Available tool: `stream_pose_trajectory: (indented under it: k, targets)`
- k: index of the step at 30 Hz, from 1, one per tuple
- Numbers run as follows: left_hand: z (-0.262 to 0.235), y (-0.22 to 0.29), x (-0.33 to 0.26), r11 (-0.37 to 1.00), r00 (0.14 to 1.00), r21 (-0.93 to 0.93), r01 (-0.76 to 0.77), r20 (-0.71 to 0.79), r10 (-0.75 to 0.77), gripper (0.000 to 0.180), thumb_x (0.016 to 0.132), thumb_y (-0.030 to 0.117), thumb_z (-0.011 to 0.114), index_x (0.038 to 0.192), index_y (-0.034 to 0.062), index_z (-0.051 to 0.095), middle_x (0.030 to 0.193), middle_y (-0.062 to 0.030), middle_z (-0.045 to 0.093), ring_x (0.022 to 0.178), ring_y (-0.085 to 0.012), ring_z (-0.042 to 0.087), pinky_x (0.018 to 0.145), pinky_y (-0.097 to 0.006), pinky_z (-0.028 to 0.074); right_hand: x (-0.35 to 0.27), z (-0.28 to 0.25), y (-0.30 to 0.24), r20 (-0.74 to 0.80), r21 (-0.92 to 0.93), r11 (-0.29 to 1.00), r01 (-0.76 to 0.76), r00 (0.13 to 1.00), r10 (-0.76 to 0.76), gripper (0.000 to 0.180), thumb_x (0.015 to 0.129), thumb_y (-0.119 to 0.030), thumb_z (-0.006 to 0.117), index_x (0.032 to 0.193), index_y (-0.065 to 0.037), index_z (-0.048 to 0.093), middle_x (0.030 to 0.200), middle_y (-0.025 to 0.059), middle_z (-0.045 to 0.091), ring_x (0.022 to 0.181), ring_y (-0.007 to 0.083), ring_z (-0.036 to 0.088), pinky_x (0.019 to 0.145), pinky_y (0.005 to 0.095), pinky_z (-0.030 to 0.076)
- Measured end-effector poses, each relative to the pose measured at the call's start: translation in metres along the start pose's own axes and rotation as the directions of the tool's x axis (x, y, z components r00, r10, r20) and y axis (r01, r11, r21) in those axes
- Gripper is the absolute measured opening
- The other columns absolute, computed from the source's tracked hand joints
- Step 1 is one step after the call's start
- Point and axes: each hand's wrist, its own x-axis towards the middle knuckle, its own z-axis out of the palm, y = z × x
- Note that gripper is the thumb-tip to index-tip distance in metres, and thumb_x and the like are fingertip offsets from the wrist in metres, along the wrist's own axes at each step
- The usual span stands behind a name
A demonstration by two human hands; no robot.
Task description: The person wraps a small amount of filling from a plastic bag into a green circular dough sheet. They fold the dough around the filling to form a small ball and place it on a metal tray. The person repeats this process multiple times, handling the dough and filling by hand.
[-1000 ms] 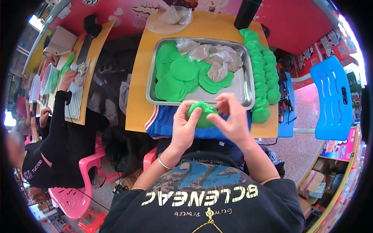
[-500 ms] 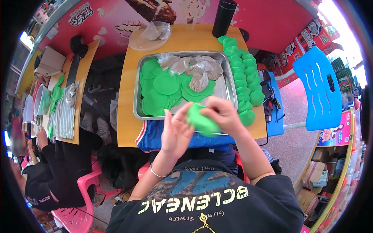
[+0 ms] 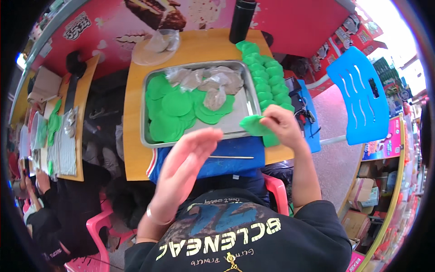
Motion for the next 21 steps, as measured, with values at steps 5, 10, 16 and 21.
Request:
stream_pose_trajectory:
  k: [5, 10, 16, 21]
  targets:
    - [0.055, 0.088, -0.011, 0.968, 0.929, -0.235, -0.089, 0.331, 0.166, 0.051, 0.088, 0.032, 0.051, 0.116, -0.0091, 0.041, 0.116, -0.0261, 0.048, 0.113, -0.0369, 0.044, 0.1, -0.045, 0.032, -0.033, -0.071, 0.034, -0.057, -0.392, 0.913, -0.112, 0.994, 0.097, 0.016, 0.08, -0.014, 0.063, 0.08, 0.001, 0.056, 0.074, 0.0101, 0.055, 0.067, 0.0241, 0.055, 0.062, 0.0331, 0.043]
    - [0.066, 0.099, -0.012, 0.952, 0.9, -0.296, -0.081, 0.389, 0.198, 0.046, 0.087, 0.029, 0.051, 0.111, -0.0086, 0.042, 0.11, -0.0247, 0.048, 0.106, -0.0353, 0.045, 0.096, -0.044, 0.033, -0.039, -0.074, 0.064, -0.031, -0.671, 0.705, -0.23, 0.958, 0.284, 0.016, 0.082, -0.019, 0.059, 0.084, -0.003, 0.055, 0.079, 0.016, 0.058, 0.076, 0.0349, 0.057, 0.066, 0.0416, 0.045]
    - [0.067, 0.099, -0.014, 0.943, 0.898, -0.324, -0.077, 0.388, 0.207, 0.04, 0.086, 0.025, 0.052, 0.105, -0.008, 0.043, 0.104, -0.0231, 0.049, 0.099, -0.0334, 0.045, 0.091, -0.043, 0.035, -0.036, -0.056, 0.085, -0.09, -0.695, 0.663, -0.278, 0.949, 0.303, 0.018, 0.082, -0.022, 0.058, 0.092, -0.007, 0.055, 0.085, 0.0178, 0.059, 0.08, 0.037, 0.058, 0.068, 0.0435, 0.045]
    - [0.069, 0.102, -0.016, 0.94, 0.895, -0.331, -0.082, 0.391, 0.215, 0.035, 0.085, 0.022, 0.053, 0.1, -0.0075, 0.044, 0.099, -0.0217, 0.049, 0.093, -0.0317, 0.045, 0.087, -0.041, 0.037, -0.045, -0.057, 0.087, -0.125, -0.63, 0.717, -0.297, 0.951, 0.283, 0.027, 0.074, -0.017, 0.066, 0.095, -0.005, 0.054, 0.095, 0.0182, 0.058, 0.089, 0.036, 0.057, 0.074, 0.0405, 0.045]
